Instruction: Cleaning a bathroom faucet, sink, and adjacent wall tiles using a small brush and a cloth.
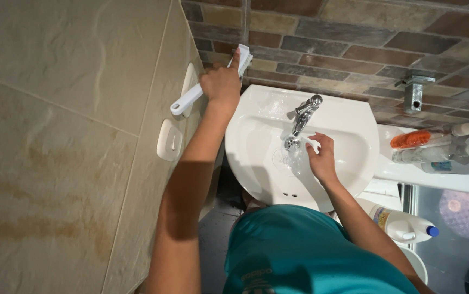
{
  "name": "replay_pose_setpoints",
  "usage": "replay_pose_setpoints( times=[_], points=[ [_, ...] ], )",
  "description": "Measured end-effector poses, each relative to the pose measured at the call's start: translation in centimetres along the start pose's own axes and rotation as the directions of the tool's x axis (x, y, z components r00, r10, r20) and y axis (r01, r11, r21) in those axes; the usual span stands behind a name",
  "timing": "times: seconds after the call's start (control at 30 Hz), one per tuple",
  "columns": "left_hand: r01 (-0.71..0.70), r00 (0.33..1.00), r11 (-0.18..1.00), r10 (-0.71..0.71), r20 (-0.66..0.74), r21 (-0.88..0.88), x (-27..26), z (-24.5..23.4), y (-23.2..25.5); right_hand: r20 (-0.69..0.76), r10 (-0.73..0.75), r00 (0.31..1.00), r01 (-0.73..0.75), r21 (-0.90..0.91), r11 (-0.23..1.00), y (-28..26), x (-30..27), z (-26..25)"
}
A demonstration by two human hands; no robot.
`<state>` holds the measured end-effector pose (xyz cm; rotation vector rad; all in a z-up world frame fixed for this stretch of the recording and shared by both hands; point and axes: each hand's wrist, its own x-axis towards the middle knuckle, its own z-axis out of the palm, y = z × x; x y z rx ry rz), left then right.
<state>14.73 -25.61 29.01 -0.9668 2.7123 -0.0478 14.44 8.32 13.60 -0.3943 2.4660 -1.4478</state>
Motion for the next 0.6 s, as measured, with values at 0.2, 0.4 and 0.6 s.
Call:
replay_pose_setpoints(
  times=[0.2, 0.4, 0.6],
  points=[
    [0.010, 0.998, 0.999, -0.008, 0.066, -0.031, 0.1, -0.8, 0.0, 0.011, 0.014, 1.000, -0.014, 0.019, 1.000, -0.4, 0.1, 0.2],
    [0.006, 0.999, 1.000, -0.005, 0.052, -0.023, 0.1, -0.9, -0.1, 0.027, 0.007, 1.000, -0.007, -0.009, 1.000, 0.0, 0.2, 0.3],
    [0.014, 0.993, 0.996, -0.003, 0.122, -0.089, -0.5, -2.5, -0.4, 0.028, -0.020, 0.999, 0.021, -0.018, 1.000, 0.3, 0.3, 0.6]
  ],
)
